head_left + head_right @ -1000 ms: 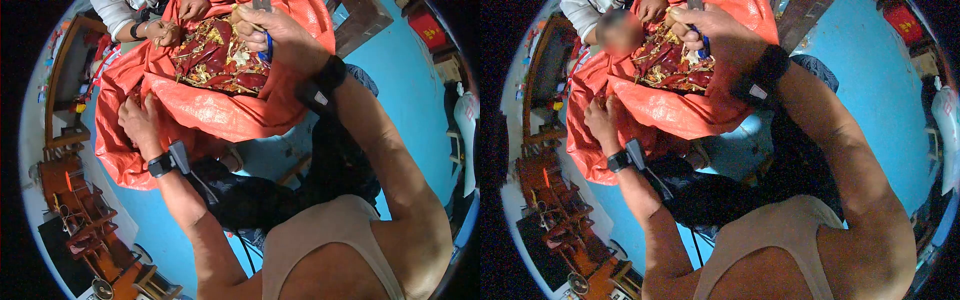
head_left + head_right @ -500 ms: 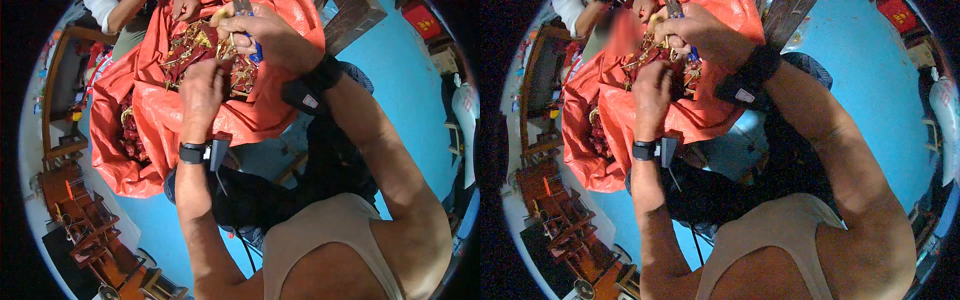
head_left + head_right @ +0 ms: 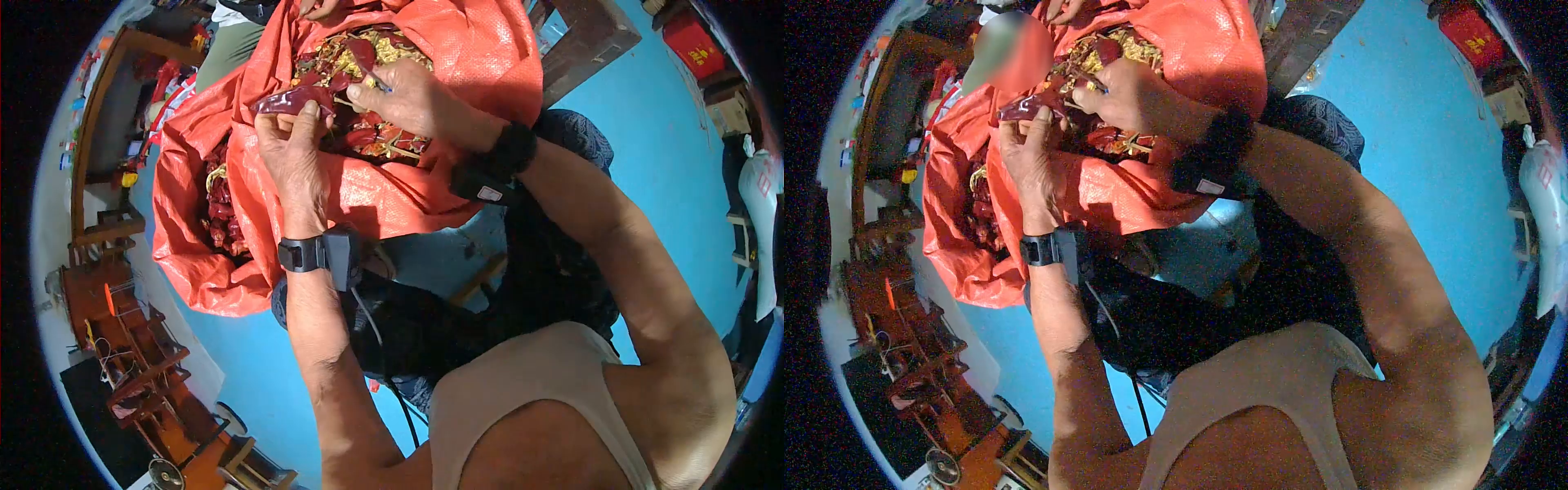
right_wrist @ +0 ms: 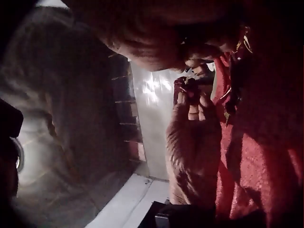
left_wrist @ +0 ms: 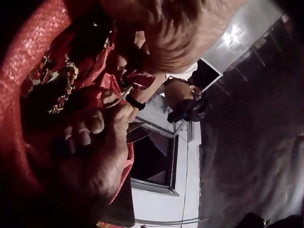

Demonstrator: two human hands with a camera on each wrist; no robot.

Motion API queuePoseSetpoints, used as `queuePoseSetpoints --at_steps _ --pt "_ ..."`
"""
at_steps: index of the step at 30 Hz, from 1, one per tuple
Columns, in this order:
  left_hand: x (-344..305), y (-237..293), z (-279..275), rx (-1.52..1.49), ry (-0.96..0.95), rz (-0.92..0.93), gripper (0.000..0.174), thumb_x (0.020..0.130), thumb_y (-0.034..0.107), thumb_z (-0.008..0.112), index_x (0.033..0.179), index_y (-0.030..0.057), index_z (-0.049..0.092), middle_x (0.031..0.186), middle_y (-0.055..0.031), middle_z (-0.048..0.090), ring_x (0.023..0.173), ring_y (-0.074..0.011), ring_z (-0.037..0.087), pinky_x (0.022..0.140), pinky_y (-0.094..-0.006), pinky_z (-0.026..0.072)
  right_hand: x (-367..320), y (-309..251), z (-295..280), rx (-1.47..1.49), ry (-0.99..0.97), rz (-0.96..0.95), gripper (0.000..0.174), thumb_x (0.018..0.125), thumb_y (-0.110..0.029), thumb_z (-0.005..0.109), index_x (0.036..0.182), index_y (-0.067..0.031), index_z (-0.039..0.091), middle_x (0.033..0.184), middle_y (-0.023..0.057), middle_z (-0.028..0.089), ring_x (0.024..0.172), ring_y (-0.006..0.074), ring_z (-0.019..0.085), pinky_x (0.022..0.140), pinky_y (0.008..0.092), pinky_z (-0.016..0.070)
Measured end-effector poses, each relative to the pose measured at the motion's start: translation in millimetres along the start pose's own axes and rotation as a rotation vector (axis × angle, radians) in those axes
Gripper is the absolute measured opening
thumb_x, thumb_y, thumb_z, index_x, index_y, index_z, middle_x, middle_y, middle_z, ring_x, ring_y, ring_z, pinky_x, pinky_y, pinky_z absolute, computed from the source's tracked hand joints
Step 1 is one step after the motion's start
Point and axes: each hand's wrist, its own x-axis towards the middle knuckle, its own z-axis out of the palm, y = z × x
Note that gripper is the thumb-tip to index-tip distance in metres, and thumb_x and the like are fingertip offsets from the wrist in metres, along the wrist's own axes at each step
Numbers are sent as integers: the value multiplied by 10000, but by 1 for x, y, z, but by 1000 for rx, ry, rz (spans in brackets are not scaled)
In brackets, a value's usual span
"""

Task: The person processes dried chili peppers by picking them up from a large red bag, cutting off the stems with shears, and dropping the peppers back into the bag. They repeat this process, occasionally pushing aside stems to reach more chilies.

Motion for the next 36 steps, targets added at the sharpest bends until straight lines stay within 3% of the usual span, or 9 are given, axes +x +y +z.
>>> queuePoseSetpoints --at_steps 4,7,10,14,19,23,25,28,36 --pt "-4 0 0 56 -22 -37 161 781 24 612 901 26 506 790 -41 565 680 -108 560 597 -222 495 -3 -2 9 183 -41 -85 309 813 -264 557 667 7 580 513 126 513 466 185 505 452 339 389" --pt "-11 1 5 20 -96 -116 135 820 100 591 934 41 549 774 -18 567 638 -77 533 574 -198 449 -2 -1 11 109 -27 -216 293 818 -249 558 683 10 586 528 110 529 477 148 506 456 331 388" --pt "-11 4 2 -73 -231 -186 169 853 188 562 965 61 560 752 10 558 592 -54 493 544 -185 406 -6 -7 8 234 -166 -115 266 820 -224 558 708 14 594 552 91 548 508 116 512 473 308 401" --pt "-15 3 10 -62 -127 -231 142 876 229 533 864 88 537 668 38 516 537 -39 452 458 -173 363 -9 -8 13 256 -231 -234 290 863 -243 538 712 2 579 514 62 501 459 113 451 447 284 356" --pt "-16 12 6 -300 -224 -469 136 892 174 502 803 70 504 614 17 478 426 -39 401 338 -160 321 -10 -9 16 491 -304 -248 285 865 -242 517 725 -2 578 541 66 515 481 111 463 467 274 373" --pt "-17 14 -1 -395 -243 -668 158 899 185 491 795 66 499 602 10 462 411 -33 377 312 -147 290 -9 -12 7 321 -368 -267 278 855 -232 516 702 -1 541 532 43 489 488 112 456 467 271 371" --pt "-19 11 -3 -443 -266 -669 161 898 193 494 798 66 498 602 7 461 408 -35 373 311 -150 291 -10 -18 2 352 -420 -183 242 781 -205 606 721 28 581 579 5 512 555 61 445 497 240 368" --pt "-20 5 -6 -504 -311 -652 180 893 229 504 809 70 495 614 0 465 419 -41 381 311 -153 295 -9 -17 0 381 -457 -147 266 841 -218 527 654 -30 507 516 -3 448 476 90 414 454 241 343" --pt "-24 3 7 -640 -164 -429 246 887 313 501 884 67 509 708 4 482 516 -47 403 367 -156 315 -6 -21 5 787 -461 208 240 834 -237 567 667 -74 507 509 -47 405 408 40 322 381 205 250"
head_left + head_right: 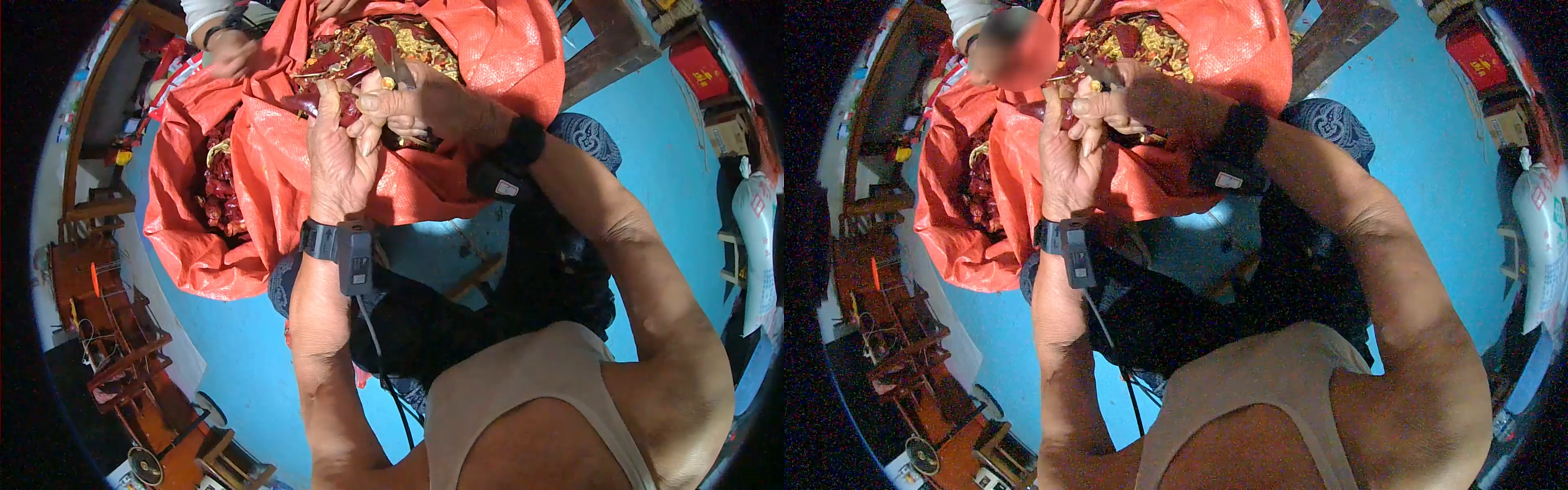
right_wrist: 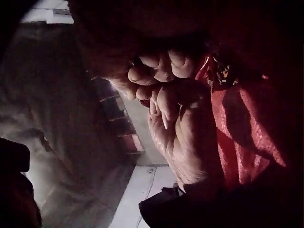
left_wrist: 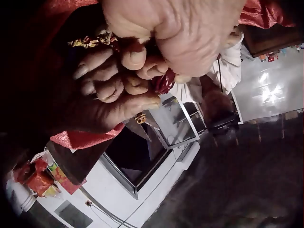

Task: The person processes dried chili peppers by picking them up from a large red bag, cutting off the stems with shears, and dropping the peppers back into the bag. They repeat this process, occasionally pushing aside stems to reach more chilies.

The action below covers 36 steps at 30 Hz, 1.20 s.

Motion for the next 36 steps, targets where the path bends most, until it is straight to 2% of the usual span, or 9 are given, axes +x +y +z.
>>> queuePoseSetpoints --at_steps 8,10,11,15,18,28,30,33,36 --pt "3 4 -8 -26 -76 -14 269 875 334 515 923 69 500 736 3 515 543 -52 463 388 -168 363 0 -2 5 124 -27 -52 229 835 -233 573 674 -110 465 496 -73 320 392 25 274 373 187 229" --pt "0 7 17 179 146 138 313 852 352 548 946 58 497 786 1 535 589 -78 507 444 -191 420 -3 -6 10 -14 99 7 228 841 -234 564 679 -108 462 506 -73 308 404 19 263 375 186 229" --pt "6 16 1 401 -65 215 365 823 366 592 963 45 490 834 -17 546 611 -118 531 485 -219 449 -2 -3 7 -10 102 6 228 841 -234 564 679 -108 462 506 -73 308 404 19 263 375 186 229" --pt "-1 28 0 1082 327 682 493 787 346 629 1109 8 470 1053 -115 515 923 -215 526 796 -338 436 -1 1 -8 52 159 -36 219 846 -241 559 712 -85 483 515 -69 331 417 13 264 382 182 231" --pt "-4 30 2 1876 -239 1030 538 727 261 646 1185 45 464 1194 -155 460 1106 -320 420 953 -406 319 -2 0 -9 57 134 -4 230 855 -251 544 718 -76 485 515 -63 340 416 19 263 389 183 229" --pt "-28 29 -1 1741 -350 660 199 810 153 573 947 21 513 850 -145 546 735 -320 539 635 -360 429 -12 -1 -4 -142 -58 17 267 854 -256 520 680 -53 527 521 -28 421 436 46 364 406 219 273" --pt "-37 35 2 1787 -378 647 187 821 164 562 920 14 511 790 -141 546 667 -302 538 592 -347 428 -11 -4 -2 -299 -205 -200 307 856 -248 511 629 -42 525 534 -24 436 448 64 364 431 228 290" --pt "-47 39 -3 1258 -411 69 337 881 330 480 850 -4 506 557 -27 435 510 -109 440 473 -245 346 -17 -3 11 -292 -205 -211 302 846 -191 537 610 -4 508 571 4 464 525 85 414 508 245 345" --pt "-55 28 -13 638 -419 -248 411 875 392 477 836 -16 506 571 -4 431 468 -56 361 426 -194 278 -22 -7 15 -185 -274 -179 261 830 -129 565 625 23 512 604 31 501 594 88 465 564 258 383"
